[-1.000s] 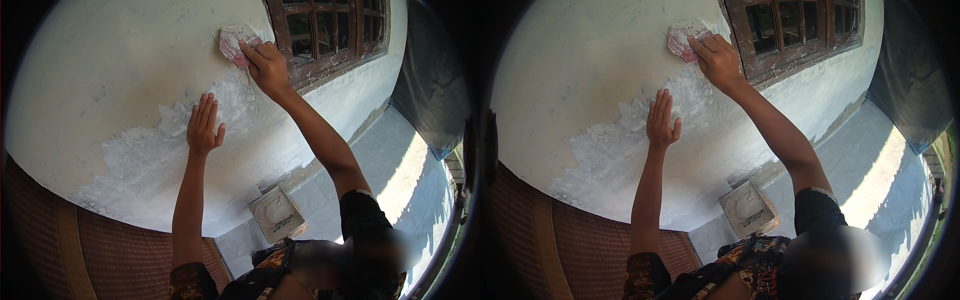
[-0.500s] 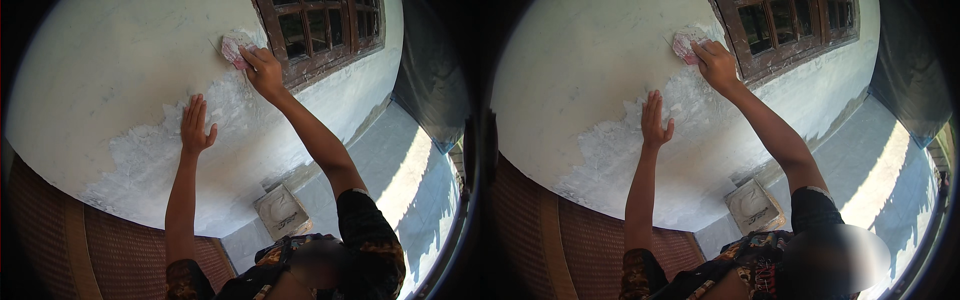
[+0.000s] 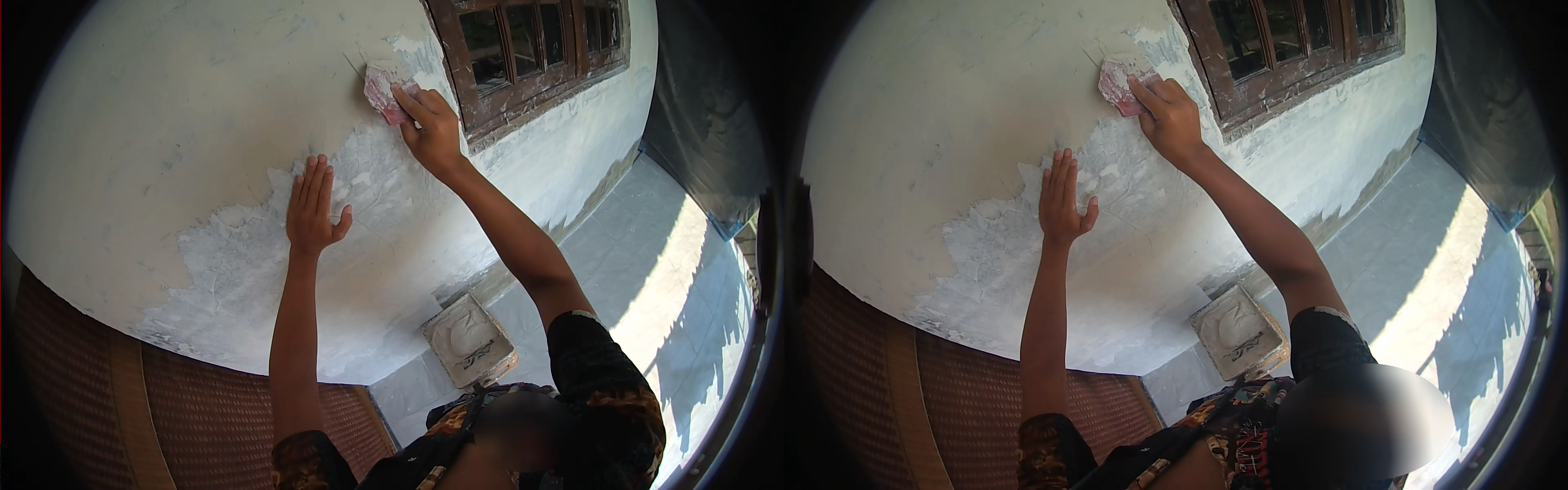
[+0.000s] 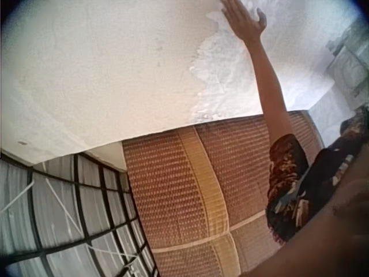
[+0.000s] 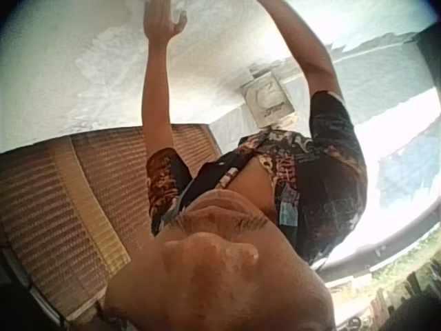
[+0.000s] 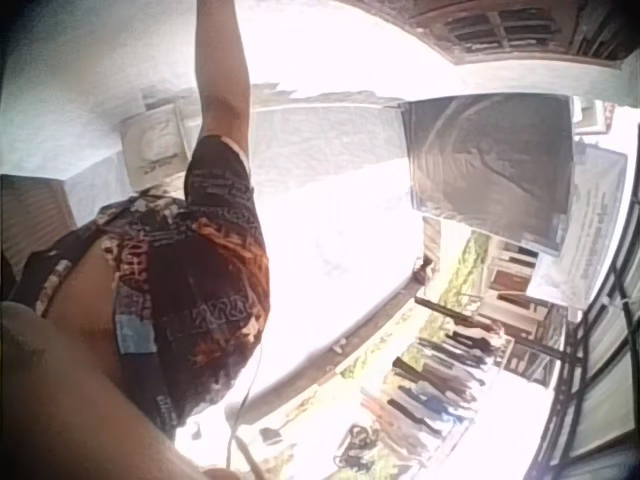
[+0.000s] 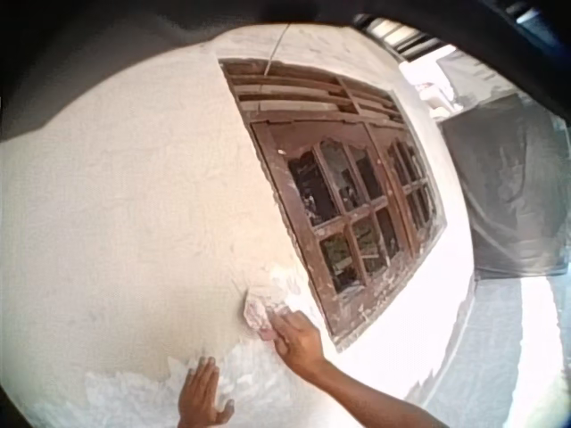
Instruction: The person applies wall putty to an exterior wall with a putty knife, using a plastic board to hold the putty.
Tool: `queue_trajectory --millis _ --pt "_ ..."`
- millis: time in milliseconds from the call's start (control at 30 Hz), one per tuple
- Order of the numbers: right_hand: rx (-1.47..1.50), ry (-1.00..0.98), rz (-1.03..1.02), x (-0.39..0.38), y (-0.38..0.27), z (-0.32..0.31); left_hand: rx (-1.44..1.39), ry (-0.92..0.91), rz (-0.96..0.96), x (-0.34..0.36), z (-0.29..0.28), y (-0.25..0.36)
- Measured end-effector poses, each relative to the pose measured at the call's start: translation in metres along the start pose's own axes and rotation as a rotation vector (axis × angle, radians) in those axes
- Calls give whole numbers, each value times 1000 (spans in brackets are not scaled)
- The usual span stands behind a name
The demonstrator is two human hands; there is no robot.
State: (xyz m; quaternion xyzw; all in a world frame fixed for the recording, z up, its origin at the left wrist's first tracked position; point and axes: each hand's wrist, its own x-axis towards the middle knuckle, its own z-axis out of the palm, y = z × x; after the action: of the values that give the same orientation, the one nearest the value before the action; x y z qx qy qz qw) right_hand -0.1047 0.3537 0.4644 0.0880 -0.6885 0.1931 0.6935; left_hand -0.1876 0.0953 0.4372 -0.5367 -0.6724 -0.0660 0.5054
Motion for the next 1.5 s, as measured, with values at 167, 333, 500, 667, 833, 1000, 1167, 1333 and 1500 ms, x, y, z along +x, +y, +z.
queue_trajectory --millis 167,333,500,667,833,1000,1167,1333,1500 --pt "-100 -10 -54 -22 9 25 -44 -1 -15 1 2 -1" --pt "117 -100 88 -100 -36 17 -114 30 -14 -5 -12 -6" --pt "72 87 190 -8 -35 13 -152 4 52 -7 -24 -19" --pt "-146 143 65 26 -17 32 -170 17 59 -4 -28 -29" --pt "-94 43 82 -43 -61 46 -191 38 96 -8 -29 -34" --pt "234 109 377 -20 -85 30 -215 45 123 -7 -33 -34" --pt "-114 195 138 42 -49 37 -238 52 133 -6 -30 -30" --pt "-153 57 64 -16 -75 49 -250 47 132 -9 -31 -33" --pt "550 -92 568 -29 -117 23 -247 45 148 -11 -34 -38"
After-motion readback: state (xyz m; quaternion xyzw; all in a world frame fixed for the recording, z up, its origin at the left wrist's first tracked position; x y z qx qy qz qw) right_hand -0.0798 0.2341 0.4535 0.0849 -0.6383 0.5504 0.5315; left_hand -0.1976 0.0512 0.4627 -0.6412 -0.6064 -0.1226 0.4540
